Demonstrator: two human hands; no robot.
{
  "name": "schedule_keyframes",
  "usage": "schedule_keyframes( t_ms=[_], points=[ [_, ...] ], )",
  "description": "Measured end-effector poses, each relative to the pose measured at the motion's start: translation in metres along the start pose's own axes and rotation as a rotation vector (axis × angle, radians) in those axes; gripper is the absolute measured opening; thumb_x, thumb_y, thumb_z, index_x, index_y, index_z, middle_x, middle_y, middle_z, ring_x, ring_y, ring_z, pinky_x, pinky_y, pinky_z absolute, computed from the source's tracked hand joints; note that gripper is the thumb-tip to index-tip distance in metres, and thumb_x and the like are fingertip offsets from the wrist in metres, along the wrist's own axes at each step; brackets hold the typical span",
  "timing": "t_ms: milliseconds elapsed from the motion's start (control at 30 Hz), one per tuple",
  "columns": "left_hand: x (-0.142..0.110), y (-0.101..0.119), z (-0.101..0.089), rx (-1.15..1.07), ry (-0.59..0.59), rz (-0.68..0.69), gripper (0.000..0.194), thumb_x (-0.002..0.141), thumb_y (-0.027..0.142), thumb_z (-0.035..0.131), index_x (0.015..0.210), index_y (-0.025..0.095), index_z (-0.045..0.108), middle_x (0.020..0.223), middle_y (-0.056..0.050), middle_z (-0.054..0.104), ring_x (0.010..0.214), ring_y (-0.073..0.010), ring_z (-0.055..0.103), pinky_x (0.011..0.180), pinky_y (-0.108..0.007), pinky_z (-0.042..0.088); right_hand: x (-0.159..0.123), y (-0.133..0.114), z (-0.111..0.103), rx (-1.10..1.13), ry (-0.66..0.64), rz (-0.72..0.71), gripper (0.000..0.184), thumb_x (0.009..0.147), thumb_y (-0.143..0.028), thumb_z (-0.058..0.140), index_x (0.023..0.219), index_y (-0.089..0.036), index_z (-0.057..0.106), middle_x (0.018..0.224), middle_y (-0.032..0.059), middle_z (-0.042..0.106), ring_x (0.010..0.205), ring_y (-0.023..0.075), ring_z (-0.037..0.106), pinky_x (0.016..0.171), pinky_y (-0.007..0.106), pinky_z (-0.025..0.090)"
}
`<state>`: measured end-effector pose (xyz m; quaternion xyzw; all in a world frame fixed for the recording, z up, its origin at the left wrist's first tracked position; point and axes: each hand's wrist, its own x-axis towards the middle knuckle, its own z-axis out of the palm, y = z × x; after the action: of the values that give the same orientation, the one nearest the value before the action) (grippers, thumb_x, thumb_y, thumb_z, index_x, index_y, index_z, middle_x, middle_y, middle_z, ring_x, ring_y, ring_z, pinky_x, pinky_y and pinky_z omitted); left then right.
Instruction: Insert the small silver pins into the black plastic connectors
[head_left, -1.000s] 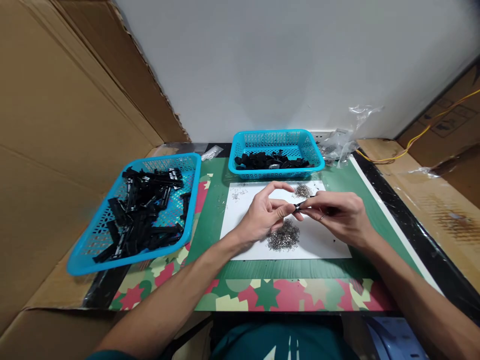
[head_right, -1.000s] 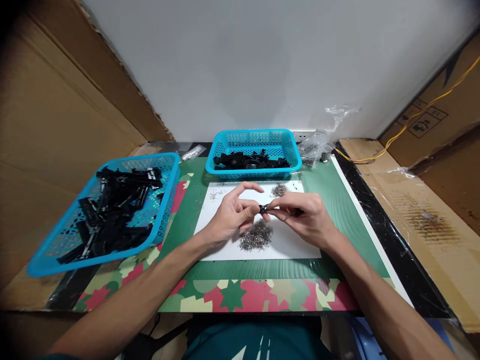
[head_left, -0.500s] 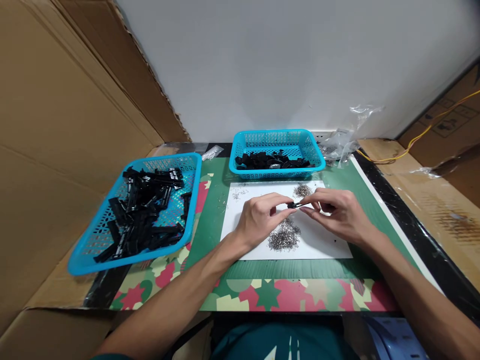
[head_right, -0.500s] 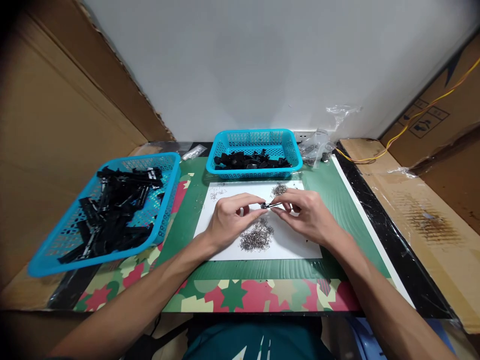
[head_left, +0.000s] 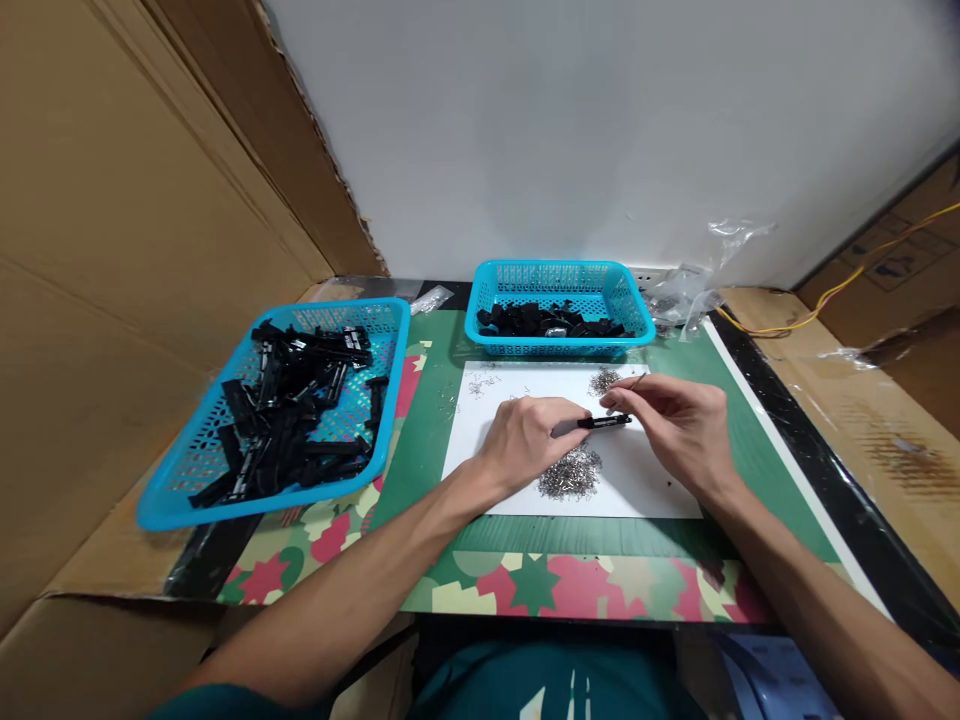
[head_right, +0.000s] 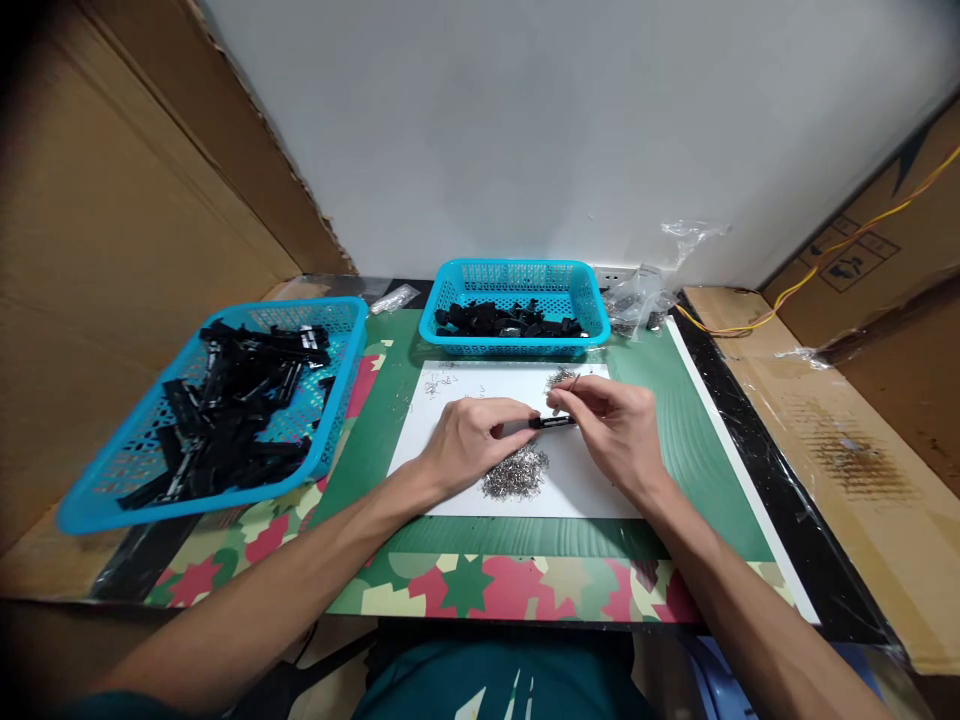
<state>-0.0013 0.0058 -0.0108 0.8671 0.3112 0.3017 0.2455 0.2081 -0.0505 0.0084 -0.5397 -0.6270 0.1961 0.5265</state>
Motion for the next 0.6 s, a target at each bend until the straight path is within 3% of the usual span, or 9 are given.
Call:
schedule_keyframes(
  t_ms=[100,300,600],
  points=[
    [-0.001,-0.004,0.003,0.03,-0.012,0.048,0.015,0.094,0.024,0.074,0.105,0.021,0.082,0.109,-0.004,0.083,0.102,-0.0243,0.079,0.082,-0.034,0.06,-0.002,-0.001,0.01,0.062,-0.007,0.098,0.017,0.093,-0.032,0.076,0.082,-0.02,0.08,0.079,0.0049,0.081,0.069,0.0197,0.078,0.067,0.031,0.066],
    [-0.001,-0.004,0.005,0.057,-0.01,0.101,0.016,0.097,0.027,0.072,0.108,0.022,0.082,0.112,-0.003,0.083,0.107,-0.0244,0.079,0.084,-0.035,0.06,-0.001,-0.001,0.017,0.101,0.044,0.123,0.02,0.09,-0.036,0.078,0.077,-0.019,0.079,0.074,0.0052,0.08,0.064,0.0195,0.076,0.065,0.033,0.067],
    [-0.001,-0.005,0.004,0.05,-0.026,0.085,0.013,0.096,0.024,0.072,0.102,0.022,0.083,0.11,-0.003,0.083,0.1,-0.0236,0.079,0.077,-0.033,0.057,-0.003,-0.002,0.017,-0.077,0.035,0.011,0.016,0.092,-0.03,0.076,0.079,-0.021,0.077,0.075,0.0041,0.082,0.064,0.0201,0.079,0.061,0.029,0.062]
  ],
)
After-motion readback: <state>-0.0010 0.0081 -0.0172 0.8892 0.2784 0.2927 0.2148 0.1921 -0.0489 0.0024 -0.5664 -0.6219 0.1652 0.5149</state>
